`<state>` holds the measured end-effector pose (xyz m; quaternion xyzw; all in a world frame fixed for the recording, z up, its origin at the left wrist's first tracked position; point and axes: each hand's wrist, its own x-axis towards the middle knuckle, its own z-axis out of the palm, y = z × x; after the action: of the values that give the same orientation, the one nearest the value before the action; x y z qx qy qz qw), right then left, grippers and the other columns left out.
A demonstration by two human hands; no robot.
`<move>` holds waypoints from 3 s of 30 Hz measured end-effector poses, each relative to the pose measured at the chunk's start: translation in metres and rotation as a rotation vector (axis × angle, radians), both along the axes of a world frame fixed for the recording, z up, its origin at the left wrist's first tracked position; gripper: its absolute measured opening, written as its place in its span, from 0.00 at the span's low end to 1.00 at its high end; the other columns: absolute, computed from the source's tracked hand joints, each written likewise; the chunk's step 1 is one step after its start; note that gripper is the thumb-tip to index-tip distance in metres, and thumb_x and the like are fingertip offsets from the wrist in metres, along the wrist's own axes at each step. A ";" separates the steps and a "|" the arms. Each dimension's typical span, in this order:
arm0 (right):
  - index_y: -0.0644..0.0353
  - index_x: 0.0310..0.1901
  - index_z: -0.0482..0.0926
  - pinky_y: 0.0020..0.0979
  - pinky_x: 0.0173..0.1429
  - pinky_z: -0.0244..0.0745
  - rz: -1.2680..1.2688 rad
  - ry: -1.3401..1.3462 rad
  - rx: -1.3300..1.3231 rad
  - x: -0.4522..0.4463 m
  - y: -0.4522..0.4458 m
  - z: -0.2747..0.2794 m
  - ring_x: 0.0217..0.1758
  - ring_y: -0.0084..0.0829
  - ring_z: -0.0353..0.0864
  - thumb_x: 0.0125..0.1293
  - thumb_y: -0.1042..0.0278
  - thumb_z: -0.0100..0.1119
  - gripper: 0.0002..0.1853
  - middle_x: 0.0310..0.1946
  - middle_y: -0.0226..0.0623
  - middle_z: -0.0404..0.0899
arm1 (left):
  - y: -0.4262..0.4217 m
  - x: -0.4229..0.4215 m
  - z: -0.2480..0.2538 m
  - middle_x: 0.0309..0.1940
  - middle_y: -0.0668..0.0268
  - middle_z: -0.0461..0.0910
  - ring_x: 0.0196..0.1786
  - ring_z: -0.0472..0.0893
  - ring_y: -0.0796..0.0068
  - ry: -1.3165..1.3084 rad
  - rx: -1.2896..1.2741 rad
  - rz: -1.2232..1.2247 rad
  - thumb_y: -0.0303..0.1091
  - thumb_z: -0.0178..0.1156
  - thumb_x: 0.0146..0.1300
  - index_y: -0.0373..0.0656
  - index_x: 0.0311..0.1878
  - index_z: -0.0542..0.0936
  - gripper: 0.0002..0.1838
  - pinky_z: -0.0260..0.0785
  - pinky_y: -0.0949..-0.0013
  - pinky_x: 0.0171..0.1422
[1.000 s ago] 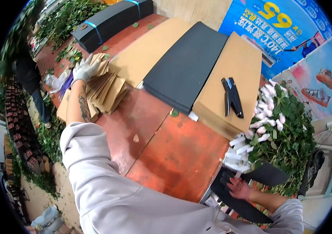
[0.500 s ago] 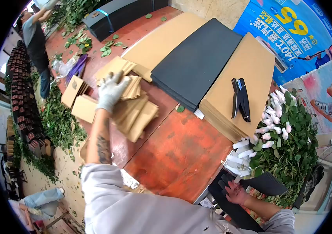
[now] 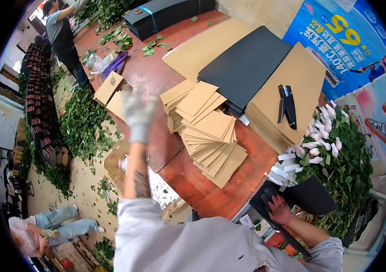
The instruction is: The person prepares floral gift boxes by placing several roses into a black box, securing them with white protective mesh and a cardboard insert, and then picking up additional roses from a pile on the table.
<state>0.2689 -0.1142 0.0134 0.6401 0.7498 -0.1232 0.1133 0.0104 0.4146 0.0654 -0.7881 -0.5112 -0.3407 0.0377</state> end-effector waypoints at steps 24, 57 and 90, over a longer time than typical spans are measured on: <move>0.60 0.61 0.66 0.40 0.73 0.49 -0.321 0.627 -0.175 0.019 -0.001 0.029 0.67 0.50 0.59 0.60 0.48 0.54 0.32 0.64 0.54 0.60 | -0.052 -0.031 0.020 0.59 0.48 0.63 0.54 0.73 0.45 0.069 -0.334 0.205 0.43 0.65 0.42 0.50 0.72 0.49 0.52 0.67 0.56 0.58; 0.64 0.57 0.63 0.32 0.61 0.65 -0.767 0.902 0.613 -0.015 0.061 0.197 0.54 0.31 0.73 0.58 0.79 0.60 0.26 0.51 0.41 0.71 | -0.357 0.045 0.113 0.69 0.46 0.51 0.73 0.52 0.59 -0.898 -0.921 -0.868 0.38 0.65 0.42 0.31 0.71 0.39 0.58 0.46 0.67 0.73; 0.63 0.56 0.69 0.31 0.54 0.69 -0.695 1.338 0.581 0.024 0.016 0.264 0.49 0.31 0.74 0.61 0.71 0.59 0.22 0.50 0.37 0.72 | -0.352 -0.075 0.052 0.58 0.55 0.66 0.58 0.70 0.66 -1.331 -1.080 -0.339 0.40 0.70 0.49 0.38 0.70 0.48 0.51 0.66 0.65 0.60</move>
<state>0.2925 -0.0984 0.2774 0.6312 0.4188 -0.3086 -0.5753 -0.0647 0.0621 0.1175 -0.4011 -0.3945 -0.4425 -0.6984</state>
